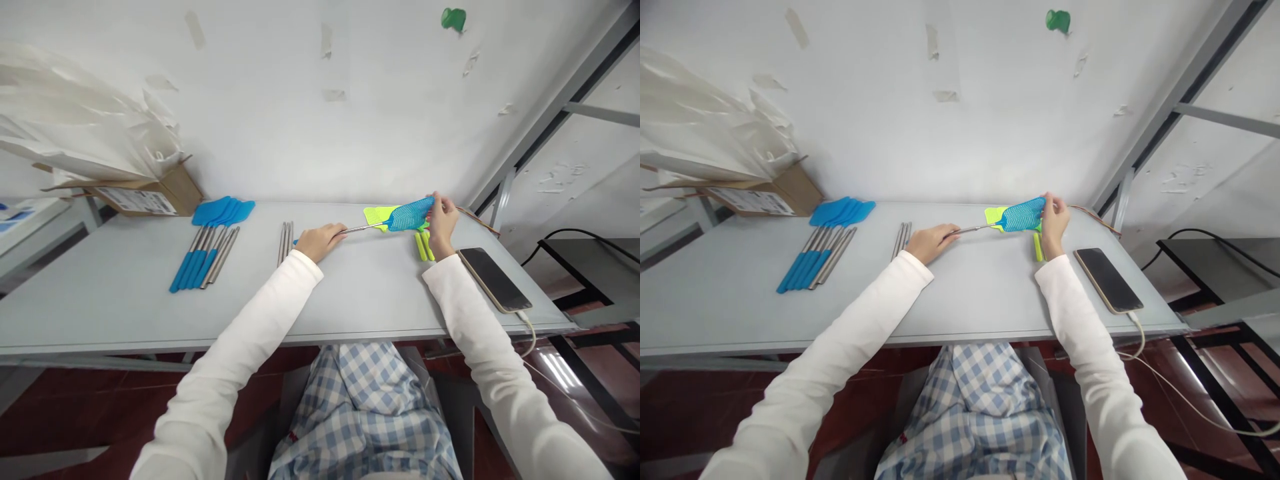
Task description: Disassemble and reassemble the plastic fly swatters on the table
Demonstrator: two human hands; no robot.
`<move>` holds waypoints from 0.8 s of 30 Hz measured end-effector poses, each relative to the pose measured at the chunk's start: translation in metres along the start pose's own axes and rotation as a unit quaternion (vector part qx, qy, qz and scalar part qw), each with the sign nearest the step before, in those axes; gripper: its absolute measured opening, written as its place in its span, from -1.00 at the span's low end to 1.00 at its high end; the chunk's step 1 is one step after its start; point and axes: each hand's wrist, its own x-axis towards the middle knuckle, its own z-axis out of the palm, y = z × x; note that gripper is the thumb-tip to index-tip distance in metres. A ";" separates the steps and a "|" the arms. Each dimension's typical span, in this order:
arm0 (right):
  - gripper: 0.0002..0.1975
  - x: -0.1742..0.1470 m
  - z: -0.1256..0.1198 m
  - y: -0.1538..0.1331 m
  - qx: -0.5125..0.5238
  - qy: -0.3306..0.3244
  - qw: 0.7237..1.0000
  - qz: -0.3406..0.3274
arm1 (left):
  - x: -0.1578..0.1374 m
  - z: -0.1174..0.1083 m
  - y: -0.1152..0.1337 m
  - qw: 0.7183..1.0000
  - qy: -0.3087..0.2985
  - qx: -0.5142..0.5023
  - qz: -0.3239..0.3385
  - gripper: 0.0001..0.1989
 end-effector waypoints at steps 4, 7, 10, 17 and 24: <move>-0.42 -0.020 0.006 -0.013 -0.115 0.026 0.992 -0.046 | -0.001 0.002 0.000 1.000 0.024 -0.011 -0.004 -0.66; -0.42 -0.027 0.008 -0.017 -0.168 0.078 0.980 -0.075 | -0.003 0.002 0.005 1.000 0.021 -0.003 0.009 -0.66; -0.39 -0.031 0.009 -0.019 -0.182 0.113 0.974 -0.075 | -0.005 0.003 0.011 0.999 0.015 0.024 0.017 -0.65; -0.33 -0.033 0.018 -0.020 -0.198 0.114 0.972 -0.060 | -0.005 -0.004 0.021 0.999 -0.006 0.025 0.021 -0.61; -0.30 -0.008 0.010 -0.022 -0.234 0.131 0.963 -0.010 | -0.011 -0.009 0.010 0.997 -0.056 0.050 -0.004 -0.61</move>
